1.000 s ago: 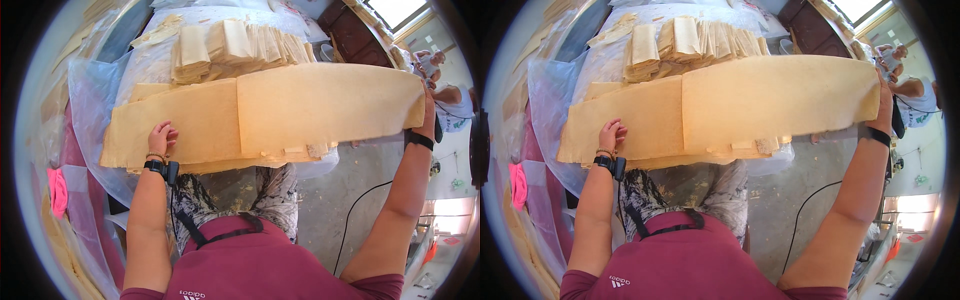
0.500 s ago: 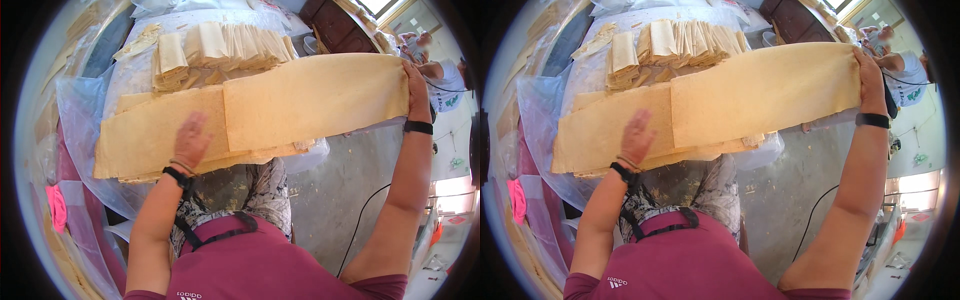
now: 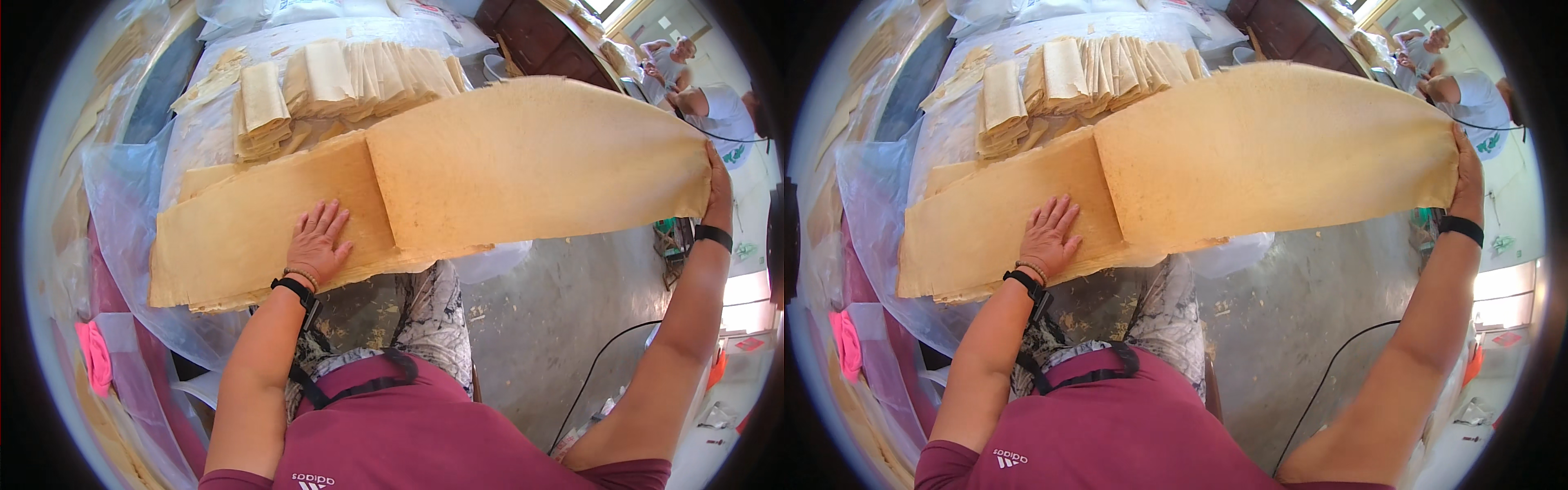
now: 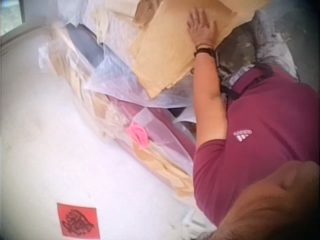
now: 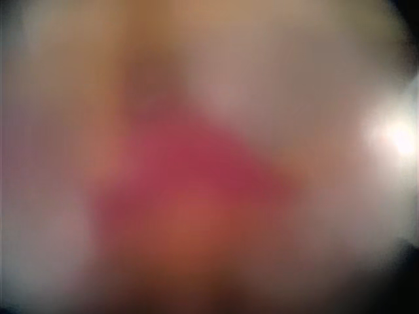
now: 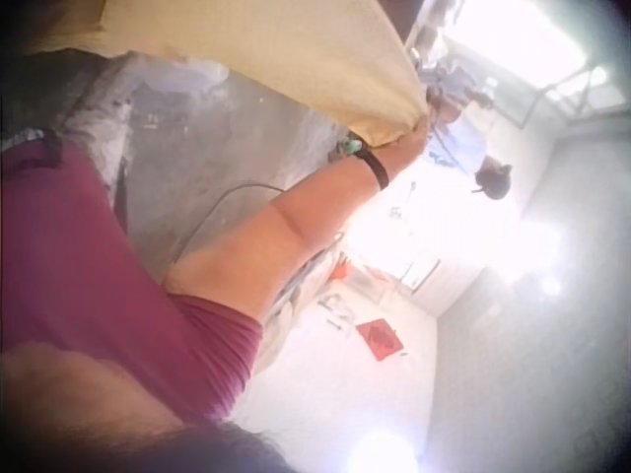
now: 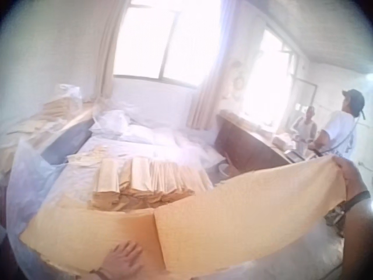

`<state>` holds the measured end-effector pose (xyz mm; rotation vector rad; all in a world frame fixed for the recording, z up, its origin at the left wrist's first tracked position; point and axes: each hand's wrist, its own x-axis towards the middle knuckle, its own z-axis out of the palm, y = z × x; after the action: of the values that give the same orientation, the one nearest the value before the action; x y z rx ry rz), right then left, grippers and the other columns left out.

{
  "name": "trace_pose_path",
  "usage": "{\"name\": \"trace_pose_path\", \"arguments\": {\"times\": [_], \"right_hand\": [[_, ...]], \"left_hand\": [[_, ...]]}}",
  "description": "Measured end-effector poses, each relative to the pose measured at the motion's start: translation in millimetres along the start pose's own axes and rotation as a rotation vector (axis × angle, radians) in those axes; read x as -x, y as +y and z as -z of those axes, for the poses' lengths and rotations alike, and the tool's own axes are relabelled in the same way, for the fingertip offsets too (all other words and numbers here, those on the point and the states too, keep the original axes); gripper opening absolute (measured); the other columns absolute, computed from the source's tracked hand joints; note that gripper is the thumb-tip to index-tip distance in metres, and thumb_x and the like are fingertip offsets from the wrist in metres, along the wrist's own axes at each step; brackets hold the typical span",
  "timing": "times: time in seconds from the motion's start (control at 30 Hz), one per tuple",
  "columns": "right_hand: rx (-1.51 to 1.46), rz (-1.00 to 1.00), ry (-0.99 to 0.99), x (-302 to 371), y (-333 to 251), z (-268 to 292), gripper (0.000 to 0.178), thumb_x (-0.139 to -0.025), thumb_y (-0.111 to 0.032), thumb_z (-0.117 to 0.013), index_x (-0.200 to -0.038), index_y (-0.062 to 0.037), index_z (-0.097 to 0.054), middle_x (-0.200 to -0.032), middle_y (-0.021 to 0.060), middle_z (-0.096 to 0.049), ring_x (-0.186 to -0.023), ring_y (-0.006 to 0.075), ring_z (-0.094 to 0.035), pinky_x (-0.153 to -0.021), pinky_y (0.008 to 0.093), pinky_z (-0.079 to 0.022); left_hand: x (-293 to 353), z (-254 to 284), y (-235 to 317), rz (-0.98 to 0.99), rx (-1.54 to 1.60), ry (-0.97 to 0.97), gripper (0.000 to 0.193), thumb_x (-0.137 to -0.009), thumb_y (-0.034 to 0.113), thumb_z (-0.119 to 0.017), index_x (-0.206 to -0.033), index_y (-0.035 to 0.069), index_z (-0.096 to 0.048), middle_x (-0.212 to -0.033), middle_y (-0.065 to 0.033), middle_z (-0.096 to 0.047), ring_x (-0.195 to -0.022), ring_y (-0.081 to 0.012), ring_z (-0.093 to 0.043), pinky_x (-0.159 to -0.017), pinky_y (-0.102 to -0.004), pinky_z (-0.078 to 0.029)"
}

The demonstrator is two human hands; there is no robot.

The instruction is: The person repeatedly picks up thin, flexible sheets from a large pile, folds them in half, and places them into a smaller stack. The person occasionally separates stuck sheets and smooths them before folding.

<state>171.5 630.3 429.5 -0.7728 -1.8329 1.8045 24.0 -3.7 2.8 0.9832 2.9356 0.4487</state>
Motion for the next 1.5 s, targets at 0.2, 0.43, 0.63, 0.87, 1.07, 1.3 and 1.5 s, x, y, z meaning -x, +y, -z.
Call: {"name": "trace_pose_path", "arguments": {"times": [0.2, 0.43, 0.63, 0.87, 1.07, 1.3, 1.5], "right_hand": [[0.131, 0.073, 0.046, -2, -14, 77, 0.042, -0.102, -0.04, -0.065, -0.124, -0.0047, -0.069, -0.113, 0.0089, -0.075, -0.093, 0.0211, -0.074, -0.081, 0.0365, -0.062], [0.1, 0.142, 0.226, 3, -78, 155, 0.049, -0.1, -0.047, -0.067, -0.123, -0.0042, -0.069, -0.116, 0.0099, -0.075, -0.098, 0.0222, -0.073, -0.085, 0.0373, -0.061], [0.122, 0.327, -0.374, 65, -78, -101, 0.04, -0.106, -0.039, -0.059, -0.125, -0.004, -0.066, -0.11, 0.0087, -0.074, -0.095, 0.0192, -0.073, -0.083, 0.0326, -0.06], [0.227, 0.783, -0.578, 98, 30, -437, 0.033, -0.106, -0.031, -0.058, -0.122, -0.0043, -0.068, -0.11, 0.0093, -0.074, -0.101, 0.0228, -0.069, -0.093, 0.0376, -0.055], [-0.049, 0.356, -1.233, 202, 239, -621, 0.051, -0.097, -0.023, -0.074, -0.143, -0.0057, -0.059, -0.123, 0.0085, -0.072, -0.115, 0.0184, -0.066, -0.103, 0.0343, -0.051], [0.163, -0.405, -1.477, 296, 367, -438, 0.039, -0.105, -0.024, -0.064, -0.134, 0.0012, -0.063, -0.118, 0.0139, -0.072, -0.114, 0.0203, -0.066, -0.099, 0.0352, -0.053], [-0.432, -1.135, -0.45, 296, 452, -314, 0.048, -0.102, -0.043, -0.066, -0.132, -0.0047, -0.065, -0.124, 0.0142, -0.072, -0.11, 0.0253, -0.07, -0.1, 0.0417, -0.053]], "left_hand": [[1, 0, -2, -0.002, 0.007, 0.006, 0.067, -0.097, 0.043, -0.06, -0.157, 0.02, -0.044, -0.168, -0.0055, -0.033, -0.156, -0.0272, -0.027, -0.127, -0.0475, -0.017], [1, -2, -3, 0.003, -0.004, 0.004, 0.065, -0.098, 0.047, -0.059, -0.156, 0.021, -0.046, -0.168, -0.0044, -0.034, -0.156, -0.026, -0.026, -0.127, -0.0473, -0.016], [-8, 7, 6, 0.029, 0.094, -0.026, 0.07, -0.094, 0.037, -0.068, -0.156, 0.017, -0.044, -0.165, -0.0096, -0.039, -0.153, -0.03, -0.033, -0.125, -0.0504, -0.023], [47, 25, 18, 0.107, 0.967, 0.163, 0.078, -0.089, 0.032, -0.079, -0.154, 0.008, -0.042, -0.16, -0.0205, -0.043, -0.147, -0.0339, -0.043, -0.114, -0.0526, -0.04], [90, 10, -7, 0.365, 1.56, 0.273, 0.065, -0.094, 0.033, -0.076, -0.146, 0.007, -0.048, -0.14, -0.0152, -0.06, -0.131, -0.0299, -0.058, -0.1, -0.0467, -0.051], [131, 3, -97, 1.063, 1.904, 0.691, 0.025, -0.102, 0.029, -0.065, -0.12, 0.011, -0.059, -0.109, -0.0064, -0.069, -0.097, -0.019, -0.067, -0.081, -0.0359, -0.058], [142, 20, -76, 1.011, 1.844, 0.602, 0.021, -0.101, 0.027, -0.066, -0.116, 0.012, -0.062, -0.104, -0.0038, -0.071, -0.089, -0.0184, -0.069, -0.077, -0.0355, -0.059]]}}
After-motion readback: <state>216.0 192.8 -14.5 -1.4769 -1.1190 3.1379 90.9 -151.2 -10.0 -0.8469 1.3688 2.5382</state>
